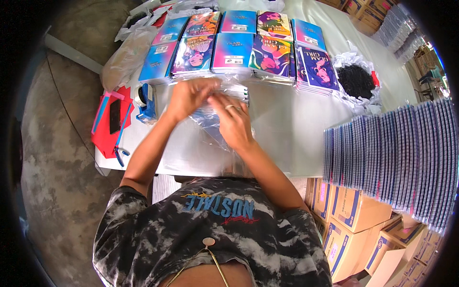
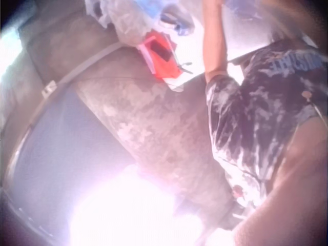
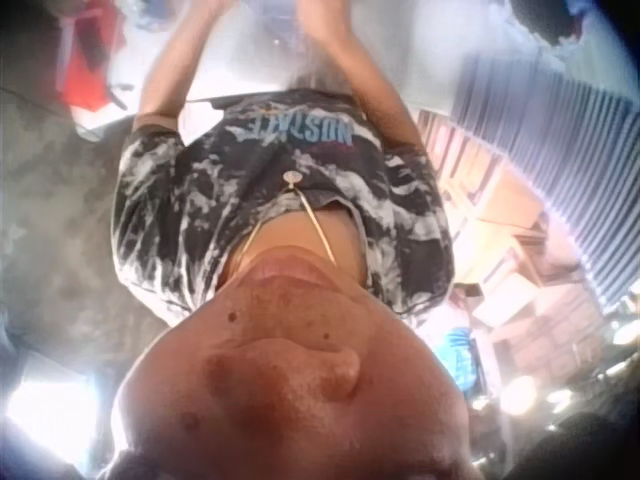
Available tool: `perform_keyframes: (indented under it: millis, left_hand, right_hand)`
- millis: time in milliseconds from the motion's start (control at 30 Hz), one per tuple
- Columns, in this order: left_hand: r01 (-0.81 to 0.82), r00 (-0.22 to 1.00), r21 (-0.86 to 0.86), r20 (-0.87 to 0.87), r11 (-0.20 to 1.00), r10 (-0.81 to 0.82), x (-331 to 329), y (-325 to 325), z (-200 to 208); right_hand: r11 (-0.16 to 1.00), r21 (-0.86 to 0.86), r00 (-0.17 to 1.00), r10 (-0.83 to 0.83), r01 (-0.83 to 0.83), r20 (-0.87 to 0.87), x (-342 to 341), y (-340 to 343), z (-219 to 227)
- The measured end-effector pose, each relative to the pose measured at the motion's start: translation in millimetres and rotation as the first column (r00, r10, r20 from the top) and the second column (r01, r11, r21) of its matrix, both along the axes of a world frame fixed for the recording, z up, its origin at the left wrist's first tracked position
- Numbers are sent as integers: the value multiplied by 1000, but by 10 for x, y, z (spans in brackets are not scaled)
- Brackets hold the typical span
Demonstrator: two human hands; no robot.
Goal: The person repeatedly picks up spiral-bound notebooks, places them into clear plastic sleeves, and seals the sleeves. The person stacks the packaged notebooks on the table and continues the process with additional notebooks from a nearby pile.
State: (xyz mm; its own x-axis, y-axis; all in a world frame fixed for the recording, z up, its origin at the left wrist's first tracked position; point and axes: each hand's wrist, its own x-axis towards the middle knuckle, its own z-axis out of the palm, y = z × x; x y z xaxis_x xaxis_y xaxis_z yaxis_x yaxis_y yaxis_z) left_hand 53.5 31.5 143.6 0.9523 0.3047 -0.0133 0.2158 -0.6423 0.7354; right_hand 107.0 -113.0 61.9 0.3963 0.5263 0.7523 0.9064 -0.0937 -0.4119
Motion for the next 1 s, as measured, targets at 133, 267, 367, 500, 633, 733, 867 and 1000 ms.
perform_keyframes:
  millis: [133,267,367,500,633,733,867,1000]
  left_hand:
    - [-82,902,526,401,847,-161,-344,-294,-515]
    - [-181,893,533,442,827,-89,-556,-426,-555]
    - [-426,764,331,631,842,138,-893,158,-644]
    - [-869,495,90,129,487,859,-1861,2003,-1520]
    - [-769,632,-462,-453,441,628,-1784,2176,-1459]
    - [-440,761,-806,-100,396,641,-1891,2021,-1633]
    - [-652,638,-506,38,565,769,-2151,1592,-1717]
    - [-955,292,120,218,272,931,-1897,1569,-1580]
  right_hand:
    - [905,413,981,-18,98,-195,-74,178,13]
    - [994,110,1000,-25,25,5,25,44,-11]
    - [988,154,1000,-16,18,-11,36,8,-49]
    - [987,155,999,34,-36,15,-14,78,-15]
    - [991,129,999,22,-27,41,37,33,-72]
    - [994,111,999,-7,2,45,41,35,-75]
    - [993,116,999,0,-6,54,26,52,-72]
    - [993,115,999,12,-17,44,65,71,-77]
